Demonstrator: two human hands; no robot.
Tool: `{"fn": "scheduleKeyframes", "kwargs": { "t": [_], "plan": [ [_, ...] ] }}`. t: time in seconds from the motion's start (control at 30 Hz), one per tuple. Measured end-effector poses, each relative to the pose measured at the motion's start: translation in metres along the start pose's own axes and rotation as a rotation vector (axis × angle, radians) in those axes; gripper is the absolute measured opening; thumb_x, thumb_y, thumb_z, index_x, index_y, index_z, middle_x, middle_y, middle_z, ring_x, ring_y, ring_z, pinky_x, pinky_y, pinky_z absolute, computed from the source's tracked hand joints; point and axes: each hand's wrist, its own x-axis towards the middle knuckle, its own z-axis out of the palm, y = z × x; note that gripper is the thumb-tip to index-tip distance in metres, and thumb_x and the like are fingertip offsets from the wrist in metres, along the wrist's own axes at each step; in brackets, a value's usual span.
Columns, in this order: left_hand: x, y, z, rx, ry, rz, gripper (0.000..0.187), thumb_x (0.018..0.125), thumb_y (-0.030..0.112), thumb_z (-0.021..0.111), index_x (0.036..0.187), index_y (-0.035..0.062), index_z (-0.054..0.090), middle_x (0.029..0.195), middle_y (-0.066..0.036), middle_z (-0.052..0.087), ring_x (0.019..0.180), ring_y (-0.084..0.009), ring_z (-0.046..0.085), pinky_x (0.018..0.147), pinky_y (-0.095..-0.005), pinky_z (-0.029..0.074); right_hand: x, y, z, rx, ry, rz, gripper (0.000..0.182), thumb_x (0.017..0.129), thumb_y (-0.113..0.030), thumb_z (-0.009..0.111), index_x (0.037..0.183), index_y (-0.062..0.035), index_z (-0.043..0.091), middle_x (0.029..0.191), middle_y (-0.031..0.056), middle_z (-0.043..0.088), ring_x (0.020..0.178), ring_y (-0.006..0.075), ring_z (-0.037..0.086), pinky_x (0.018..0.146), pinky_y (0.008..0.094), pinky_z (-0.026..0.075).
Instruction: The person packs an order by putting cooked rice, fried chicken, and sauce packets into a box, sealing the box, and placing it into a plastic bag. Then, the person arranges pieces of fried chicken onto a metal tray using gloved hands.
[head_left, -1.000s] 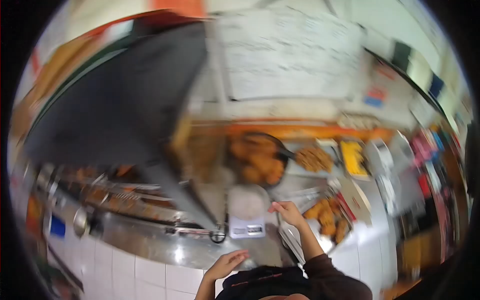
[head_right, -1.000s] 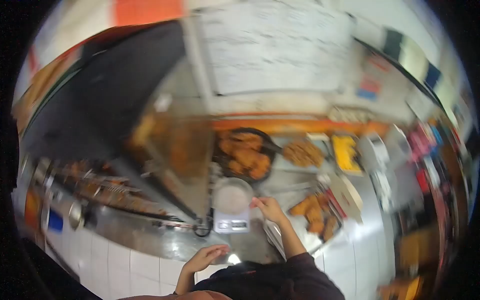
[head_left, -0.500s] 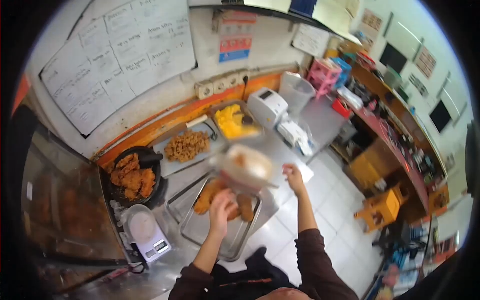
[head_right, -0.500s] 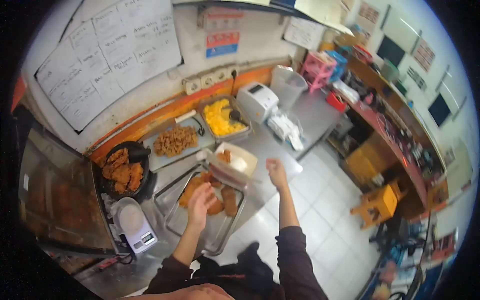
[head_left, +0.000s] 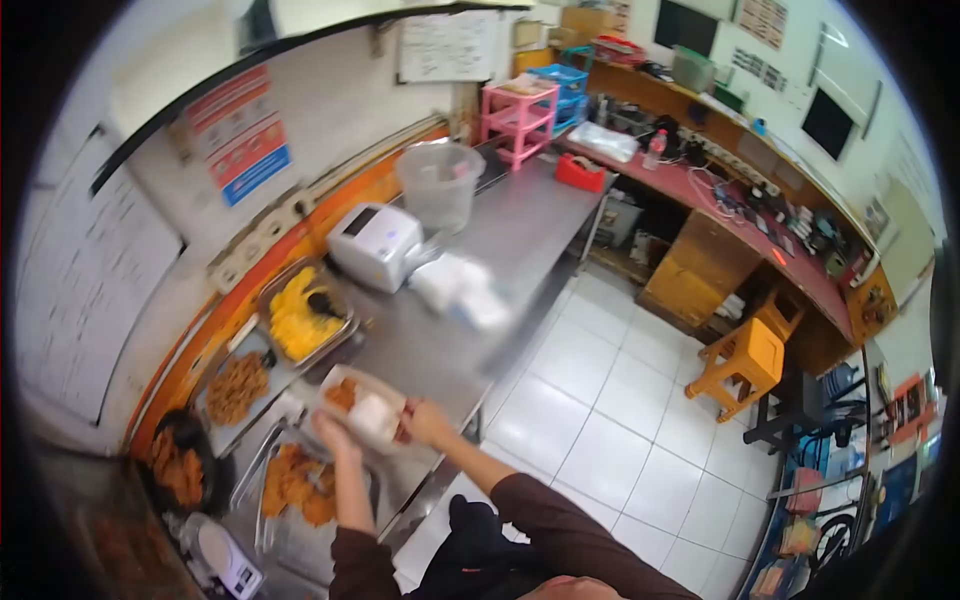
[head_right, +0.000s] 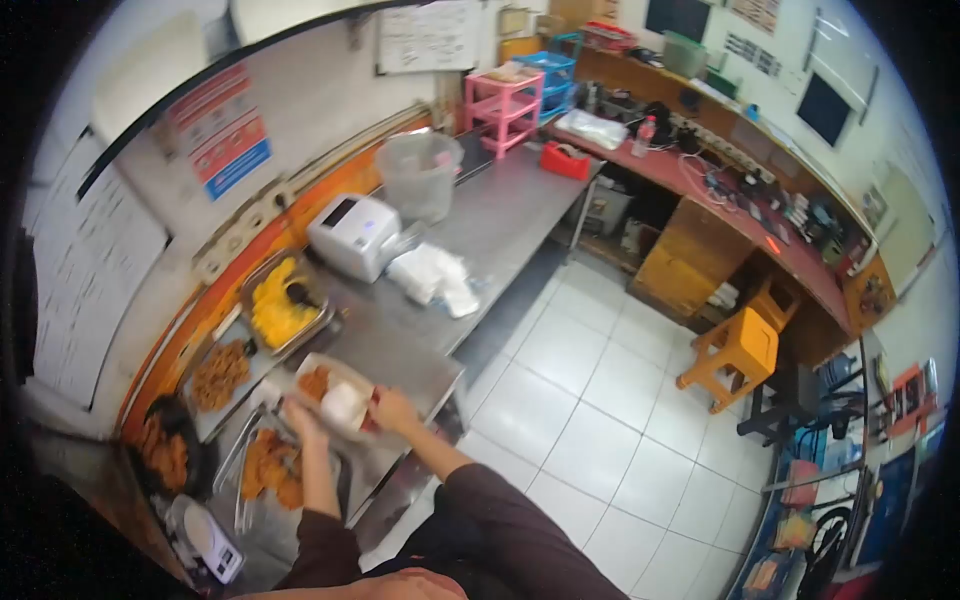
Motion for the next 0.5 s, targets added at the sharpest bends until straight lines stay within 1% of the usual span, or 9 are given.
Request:
{"fn": "scheduleKeyframes", "kwargs": {
  "t": [0.03, 0.07, 0.1, 0.2, 0.27, 0.3, 0.33, 0.4, 0.5],
  "plan": [
    [-0.039, 0.042, 0.03, -0.086, -0.059, -0.213, 0.047, 0.09, 0.041, 0.035, 0.122, 0.007, 0.042, 0.124, -0.008, 0.045, 0.111, -0.0242, 0.046, 0.095, -0.0366, 0.038, 0.006, 0.016, 0.0, -0.05, 0.066, -0.066, 0.035, 0.083, -0.033, 0.046, 0.105, -0.0064, 0.053, 0.092, 0.0219, 0.06, 0.084, 0.0377, 0.058, 0.076, 0.0456, 0.045],
    [-0.021, 0.017, 0.018, -0.177, -0.145, -0.248, 0.048, 0.09, 0.043, 0.033, 0.122, 0.0079, 0.042, 0.124, -0.009, 0.045, 0.112, -0.0265, 0.046, 0.095, -0.0383, 0.038, 0.011, 0.025, -0.007, -0.04, 0.034, -0.093, 0.035, 0.082, -0.033, 0.046, 0.103, -0.0056, 0.052, 0.091, 0.0218, 0.06, 0.083, 0.038, 0.058, 0.075, 0.0458, 0.045],
    [-0.058, 0.045, 0.053, -0.293, -0.137, -0.338, 0.048, 0.091, 0.043, 0.032, 0.123, 0.0087, 0.042, 0.124, -0.01, 0.046, 0.112, -0.0259, 0.047, 0.093, -0.0387, 0.039, 0.015, 0.032, -0.013, -0.025, -0.011, -0.122, 0.035, 0.082, -0.034, 0.047, 0.101, -0.0049, 0.052, 0.09, 0.0218, 0.06, 0.083, 0.0384, 0.058, 0.075, 0.046, 0.044],
    [-0.049, 0.001, 0.056, -0.334, -0.155, -0.363, 0.051, 0.091, 0.044, 0.033, 0.128, 0.0085, 0.036, 0.127, -0.01, 0.042, 0.115, -0.0257, 0.044, 0.095, -0.0385, 0.037, 0.019, 0.028, -0.049, 0.06, -0.101, 0.036, 0.033, 0.082, -0.032, 0.047, 0.1, -0.0035, 0.047, 0.087, 0.0239, 0.06, 0.082, 0.0413, 0.057, 0.073, 0.0485, 0.044],
    [-0.047, -0.028, 0.074, -0.285, -0.121, -0.186, 0.054, 0.091, 0.045, 0.034, 0.132, 0.0093, 0.028, 0.13, -0.01, 0.038, 0.118, -0.0254, 0.041, 0.098, -0.0372, 0.034, 0.027, 0.044, -0.068, 0.101, -0.096, 0.036, 0.031, 0.083, -0.03, 0.046, 0.098, -0.0027, 0.045, 0.085, 0.0255, 0.059, 0.08, 0.0427, 0.056, 0.071, 0.0497, 0.043],
    [-0.054, -0.037, 0.091, -0.307, -0.122, -0.171, 0.054, 0.092, 0.043, 0.034, 0.133, 0.0099, 0.026, 0.131, -0.01, 0.036, 0.119, -0.025, 0.039, 0.099, -0.0369, 0.033, 0.038, 0.053, -0.08, 0.133, -0.08, 0.025, 0.029, 0.084, -0.027, 0.046, 0.097, -0.002, 0.042, 0.082, 0.0271, 0.058, 0.079, 0.0442, 0.055, 0.07, 0.0509, 0.043],
    [-0.075, -0.037, 0.122, -0.332, -0.126, -0.155, 0.053, 0.092, 0.042, 0.033, 0.134, 0.0106, 0.023, 0.133, -0.01, 0.035, 0.12, -0.0247, 0.038, 0.099, -0.0365, 0.032, 0.046, 0.06, -0.098, 0.149, -0.083, 0.013, 0.026, 0.085, -0.025, 0.045, 0.096, -0.0024, 0.041, 0.081, 0.0282, 0.057, 0.078, 0.045, 0.055, 0.068, 0.0517, 0.042],
    [-0.101, -0.047, 0.189, -0.295, -0.117, 0.016, 0.049, 0.093, 0.038, 0.031, 0.133, 0.0115, 0.024, 0.135, -0.01, 0.03, 0.121, -0.0245, 0.037, 0.099, -0.0365, 0.033, 0.062, 0.08, -0.142, 0.182, -0.076, -0.02, 0.021, 0.086, -0.022, 0.043, 0.095, -0.0033, 0.04, 0.079, 0.0284, 0.056, 0.077, 0.0455, 0.054, 0.067, 0.0519, 0.042],
    [-0.107, -0.083, 0.278, -0.21, -0.125, 0.007, 0.048, 0.093, 0.036, 0.031, 0.134, 0.012, 0.023, 0.136, -0.011, 0.028, 0.123, -0.026, 0.034, 0.101, -0.0369, 0.03, 0.084, 0.14, -0.208, 0.224, -0.02, -0.028, 0.019, 0.086, -0.021, 0.043, 0.094, -0.0043, 0.042, 0.079, 0.0266, 0.056, 0.077, 0.0449, 0.054, 0.066, 0.0508, 0.042]
  ]
}}
